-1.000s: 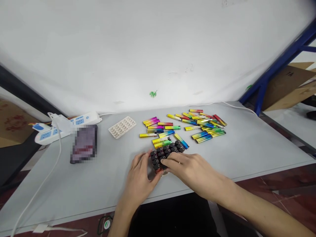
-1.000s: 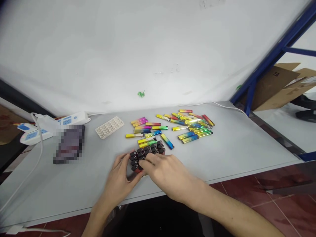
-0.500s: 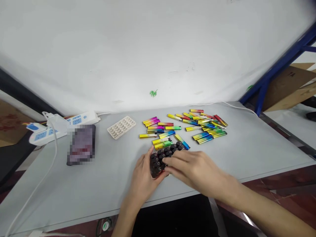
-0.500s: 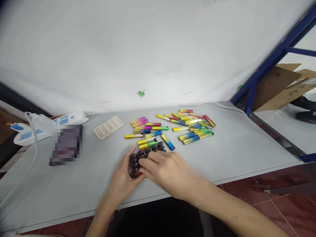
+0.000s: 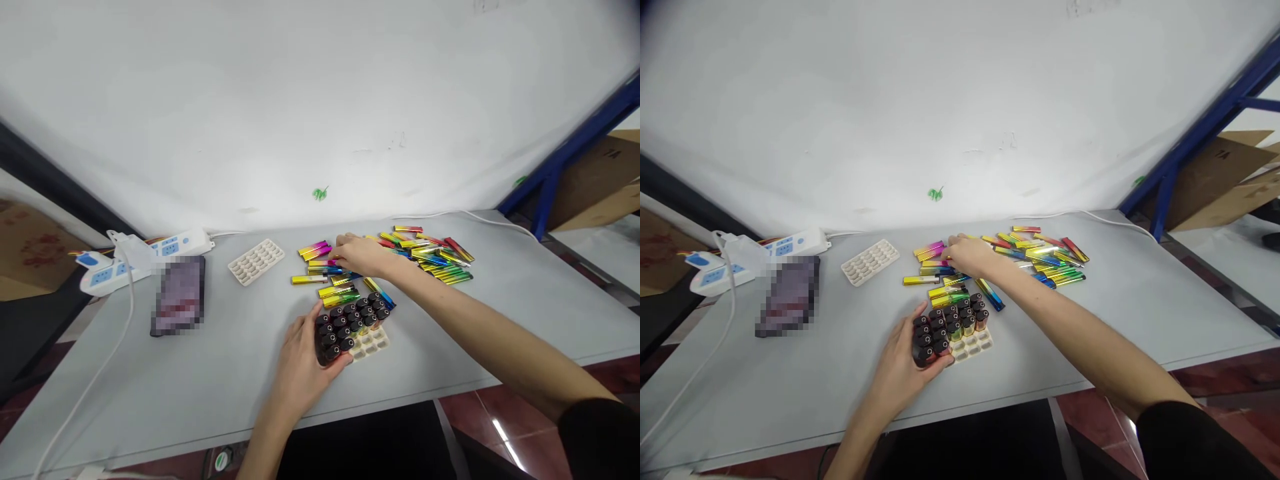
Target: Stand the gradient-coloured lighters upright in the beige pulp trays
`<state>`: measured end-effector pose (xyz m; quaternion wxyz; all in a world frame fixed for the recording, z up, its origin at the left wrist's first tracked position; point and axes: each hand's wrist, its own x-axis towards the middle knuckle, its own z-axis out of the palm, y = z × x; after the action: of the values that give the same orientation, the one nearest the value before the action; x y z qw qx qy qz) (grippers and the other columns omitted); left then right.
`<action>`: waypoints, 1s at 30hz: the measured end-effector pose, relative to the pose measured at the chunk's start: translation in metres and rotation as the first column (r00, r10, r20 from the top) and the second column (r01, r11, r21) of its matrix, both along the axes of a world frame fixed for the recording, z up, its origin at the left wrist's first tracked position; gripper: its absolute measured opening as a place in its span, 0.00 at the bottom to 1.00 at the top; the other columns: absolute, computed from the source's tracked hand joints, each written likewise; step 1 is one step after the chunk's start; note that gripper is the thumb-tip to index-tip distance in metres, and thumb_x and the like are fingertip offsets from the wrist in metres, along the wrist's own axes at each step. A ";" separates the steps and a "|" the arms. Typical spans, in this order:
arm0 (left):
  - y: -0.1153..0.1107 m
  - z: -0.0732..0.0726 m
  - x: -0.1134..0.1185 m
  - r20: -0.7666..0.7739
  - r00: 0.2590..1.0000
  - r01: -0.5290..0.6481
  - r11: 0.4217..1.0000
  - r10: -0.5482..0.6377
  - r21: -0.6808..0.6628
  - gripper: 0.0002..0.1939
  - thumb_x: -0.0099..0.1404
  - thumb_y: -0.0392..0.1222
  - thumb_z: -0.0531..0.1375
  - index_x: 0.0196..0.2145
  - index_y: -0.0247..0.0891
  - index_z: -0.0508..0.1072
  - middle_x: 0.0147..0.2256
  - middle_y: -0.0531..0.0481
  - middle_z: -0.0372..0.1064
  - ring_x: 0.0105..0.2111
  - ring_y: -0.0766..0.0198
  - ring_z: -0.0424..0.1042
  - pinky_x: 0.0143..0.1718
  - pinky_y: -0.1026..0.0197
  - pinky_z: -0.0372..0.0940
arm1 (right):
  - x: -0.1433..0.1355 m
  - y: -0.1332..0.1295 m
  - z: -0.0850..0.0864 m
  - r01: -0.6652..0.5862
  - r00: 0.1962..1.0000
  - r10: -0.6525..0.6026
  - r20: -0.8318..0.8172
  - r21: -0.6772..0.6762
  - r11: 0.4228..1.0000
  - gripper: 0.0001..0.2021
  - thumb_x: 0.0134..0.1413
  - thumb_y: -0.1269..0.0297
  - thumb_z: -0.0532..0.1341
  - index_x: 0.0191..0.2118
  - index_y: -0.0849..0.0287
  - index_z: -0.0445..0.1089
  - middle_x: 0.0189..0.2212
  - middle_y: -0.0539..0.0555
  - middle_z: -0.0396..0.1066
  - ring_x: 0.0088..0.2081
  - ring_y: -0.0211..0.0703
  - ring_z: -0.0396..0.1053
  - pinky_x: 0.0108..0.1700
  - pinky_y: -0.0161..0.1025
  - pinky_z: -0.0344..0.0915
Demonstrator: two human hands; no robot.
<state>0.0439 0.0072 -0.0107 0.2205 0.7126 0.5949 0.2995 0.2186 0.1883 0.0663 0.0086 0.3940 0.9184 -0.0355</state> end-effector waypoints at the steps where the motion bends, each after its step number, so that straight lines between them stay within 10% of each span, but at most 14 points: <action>1: 0.000 0.001 0.000 0.005 1.000 0.004 1.000 -0.004 0.001 0.46 0.57 0.49 0.67 0.67 0.45 0.49 0.51 0.42 0.67 0.51 0.48 0.69 0.53 0.44 0.65 | -0.001 0.002 0.000 -0.008 1.000 0.008 0.024 -0.007 1.000 0.15 0.65 0.68 0.54 0.50 0.54 0.76 0.46 0.60 0.70 0.49 0.50 0.66 0.42 0.40 0.61; 9: -0.004 0.016 -0.001 0.007 0.997 0.077 0.997 -0.077 -0.029 0.44 0.60 0.40 0.61 0.68 0.41 0.44 0.53 0.40 0.65 0.54 0.49 0.65 0.56 0.44 0.62 | -0.005 0.013 -0.006 -0.004 0.997 0.005 0.083 -0.013 1.000 0.10 0.58 0.68 0.59 0.43 0.60 0.76 0.45 0.62 0.70 0.49 0.54 0.66 0.40 0.41 0.63; 13: -0.004 0.018 0.000 0.021 0.998 0.066 0.997 -0.065 -0.036 0.47 0.60 0.43 0.62 0.69 0.39 0.39 0.56 0.38 0.63 0.55 0.48 0.64 0.57 0.44 0.61 | 0.006 0.005 -0.007 0.093 0.976 -0.082 -0.201 0.047 0.995 0.08 0.56 0.64 0.60 0.39 0.61 0.74 0.41 0.61 0.71 0.48 0.53 0.66 0.45 0.43 0.63; 17: -0.002 0.013 0.003 0.023 1.000 -0.008 0.998 0.009 -0.062 0.51 0.58 0.49 0.65 0.69 0.41 0.39 0.55 0.39 0.65 0.55 0.47 0.66 0.56 0.43 0.61 | 0.027 -0.013 -0.006 0.188 0.657 -0.264 -0.706 -0.185 0.965 0.11 0.60 0.55 0.59 0.37 0.59 0.69 0.36 0.55 0.72 0.38 0.45 0.70 0.44 0.44 0.66; 22: 0.000 0.010 0.005 0.023 0.999 -0.034 0.998 0.035 -0.057 0.49 0.57 0.47 0.66 0.69 0.43 0.43 0.55 0.41 0.66 0.55 0.48 0.66 0.56 0.43 0.62 | 0.038 -0.039 -0.020 -0.083 0.091 -0.482 -0.872 -0.489 0.869 0.15 0.61 0.48 0.58 0.36 0.56 0.65 0.31 0.50 0.70 0.31 0.38 0.70 0.39 0.41 0.70; 30: 0.003 0.008 0.004 0.030 0.998 -0.054 0.998 0.055 -0.044 0.49 0.55 0.43 0.66 0.68 0.43 0.46 0.52 0.43 0.67 0.54 0.48 0.67 0.55 0.44 0.63 | 0.040 -0.052 -0.043 -0.262 -0.126 -0.671 -0.730 -0.628 0.733 0.13 0.60 0.49 0.57 0.40 0.53 0.62 0.23 0.43 0.62 0.18 0.35 0.62 0.17 0.31 0.58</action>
<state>0.0476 0.0100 -0.0024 0.2370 0.6862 0.6170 0.3036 0.2589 0.1364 0.0231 -0.5449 0.3616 0.4564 -0.6033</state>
